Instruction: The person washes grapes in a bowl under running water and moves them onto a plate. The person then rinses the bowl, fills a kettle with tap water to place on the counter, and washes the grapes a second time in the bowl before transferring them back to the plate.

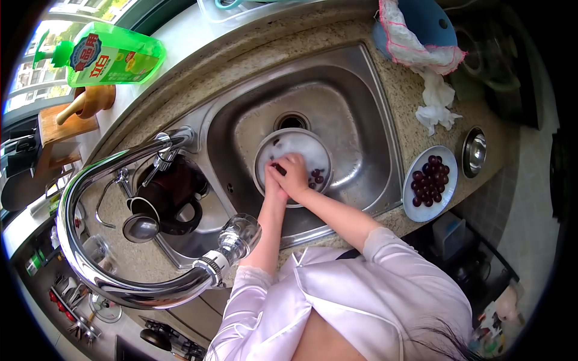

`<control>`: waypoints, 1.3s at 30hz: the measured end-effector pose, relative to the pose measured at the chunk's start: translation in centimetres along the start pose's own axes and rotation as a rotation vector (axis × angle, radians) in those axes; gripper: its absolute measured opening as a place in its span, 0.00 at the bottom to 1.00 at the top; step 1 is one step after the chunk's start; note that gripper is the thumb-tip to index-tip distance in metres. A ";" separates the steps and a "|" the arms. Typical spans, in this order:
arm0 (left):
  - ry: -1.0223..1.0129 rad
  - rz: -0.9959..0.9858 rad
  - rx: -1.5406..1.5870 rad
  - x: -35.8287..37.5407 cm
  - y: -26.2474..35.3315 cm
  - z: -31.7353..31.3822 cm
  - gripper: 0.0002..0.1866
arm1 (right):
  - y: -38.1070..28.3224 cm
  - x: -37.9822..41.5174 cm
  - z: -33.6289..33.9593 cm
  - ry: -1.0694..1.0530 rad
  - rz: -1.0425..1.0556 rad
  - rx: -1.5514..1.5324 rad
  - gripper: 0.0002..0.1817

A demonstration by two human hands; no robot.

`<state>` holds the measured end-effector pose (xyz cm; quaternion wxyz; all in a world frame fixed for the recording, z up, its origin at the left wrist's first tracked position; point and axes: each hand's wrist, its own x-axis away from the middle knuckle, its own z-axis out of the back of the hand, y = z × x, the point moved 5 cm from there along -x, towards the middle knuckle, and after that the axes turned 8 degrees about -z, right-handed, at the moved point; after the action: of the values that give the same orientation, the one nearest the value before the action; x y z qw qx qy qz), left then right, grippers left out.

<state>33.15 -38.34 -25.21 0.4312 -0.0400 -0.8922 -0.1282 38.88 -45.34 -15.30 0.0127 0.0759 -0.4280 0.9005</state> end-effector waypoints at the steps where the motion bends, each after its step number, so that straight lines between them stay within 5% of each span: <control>1: -0.003 0.003 -0.002 0.1 -0.1 0.7 0.17 | -0.1 0.3 0.2 0.005 -0.001 0.001 0.11; 7: 0.001 -0.039 -0.044 3.9 0.5 -2.7 0.16 | -1.6 1.4 1.2 -0.121 -0.051 0.015 0.11; 11: -0.002 -0.073 -0.038 5.0 0.8 -3.5 0.16 | -4.1 2.4 3.7 -0.019 -0.075 0.009 0.11; 13: -0.011 -0.097 -0.035 5.4 1.1 -3.8 0.16 | -4.1 2.7 3.4 -0.113 -0.229 -0.067 0.09; 17: -0.036 -0.142 -0.030 6.1 1.8 -4.3 0.16 | -5.6 3.1 5.0 -0.109 -0.193 -0.059 0.09; 19: -0.050 -0.165 -0.025 6.3 2.1 -4.6 0.16 | -7.1 3.5 6.6 0.014 -0.003 -0.053 0.09; 29: -0.142 -0.264 -0.095 7.0 4.0 -4.7 0.15 | -9.8 4.4 8.8 0.047 0.076 -0.083 0.11; 39: -0.333 -0.257 -0.039 15.7 2.3 -14.2 0.17 | -13.2 5.3 13.9 0.112 0.157 -0.056 0.12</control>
<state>34.54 -40.42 -4.11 0.2570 0.0452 -0.9463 -0.1909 36.52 -47.88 4.30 -0.0317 -0.0086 -0.4564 0.8892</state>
